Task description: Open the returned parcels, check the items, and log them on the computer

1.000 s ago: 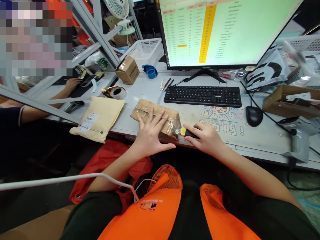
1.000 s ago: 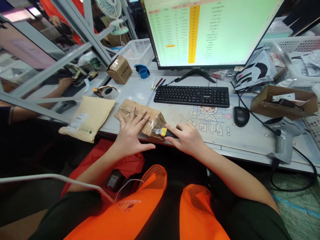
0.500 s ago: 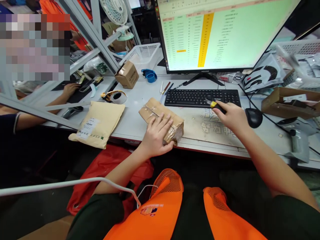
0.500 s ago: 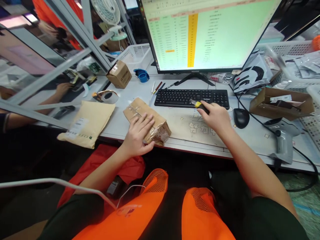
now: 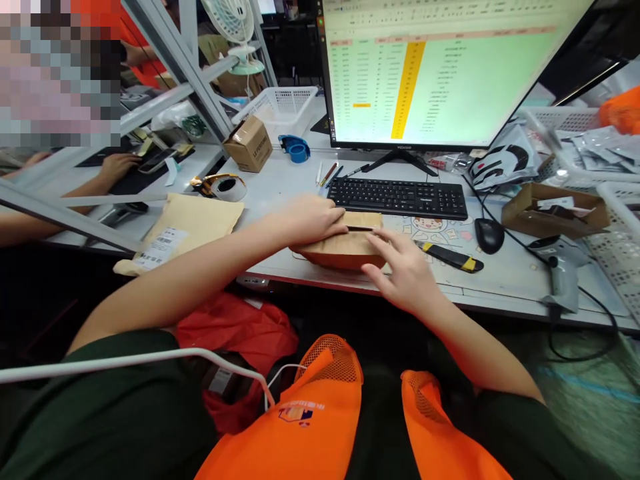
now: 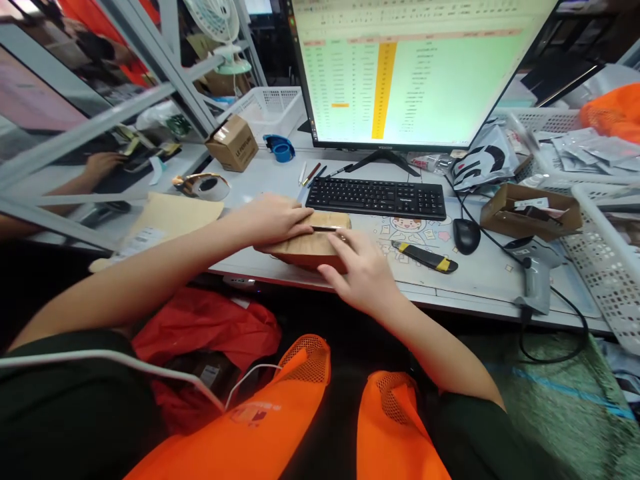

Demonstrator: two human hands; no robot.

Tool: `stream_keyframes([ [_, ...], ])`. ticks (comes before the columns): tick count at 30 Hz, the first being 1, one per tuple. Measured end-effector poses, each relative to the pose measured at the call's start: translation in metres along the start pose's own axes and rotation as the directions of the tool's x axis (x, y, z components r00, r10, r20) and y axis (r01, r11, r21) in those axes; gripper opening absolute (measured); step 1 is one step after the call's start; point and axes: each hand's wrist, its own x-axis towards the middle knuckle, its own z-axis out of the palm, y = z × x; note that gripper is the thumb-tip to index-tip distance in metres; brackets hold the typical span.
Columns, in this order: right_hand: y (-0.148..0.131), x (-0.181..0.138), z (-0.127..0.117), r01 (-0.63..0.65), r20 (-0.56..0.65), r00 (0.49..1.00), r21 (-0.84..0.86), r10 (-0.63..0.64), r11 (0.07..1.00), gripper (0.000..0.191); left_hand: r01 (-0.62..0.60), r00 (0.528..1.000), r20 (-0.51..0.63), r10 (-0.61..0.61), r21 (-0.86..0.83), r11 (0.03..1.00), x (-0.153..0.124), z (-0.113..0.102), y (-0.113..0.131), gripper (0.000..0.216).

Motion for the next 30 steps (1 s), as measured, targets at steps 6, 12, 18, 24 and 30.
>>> stream_keyframes([
  [6,-0.015,0.000,0.024,0.033,0.062,0.998,-0.225,-0.019,0.974,0.047,0.114,0.985,0.145,-0.095,-0.132,0.985,0.002,-0.017,-0.007,0.055],
  [12,-0.014,-0.006,-0.004,0.137,0.126,0.986,-0.208,-0.113,0.968,0.047,0.198,0.934,0.356,-0.022,-0.467,0.862,0.013,-0.011,-0.054,0.058],
  [18,-0.021,0.020,-0.019,0.354,0.066,0.934,-0.297,-0.351,0.887,0.018,0.291,0.887,0.411,-0.210,-0.147,0.945,0.018,-0.016,-0.038,0.061],
  [24,0.010,0.010,0.008,0.383,-0.133,0.882,-0.352,-0.451,0.854,0.029,0.277,0.961,0.064,-0.270,-0.167,0.946,-0.022,0.003,0.005,0.059],
  [30,0.034,-0.022,0.050,0.171,-0.068,0.980,-0.209,-0.188,0.963,0.029,0.217,0.976,0.095,-0.196,-0.485,0.847,-0.038,0.033,-0.016,0.073],
])
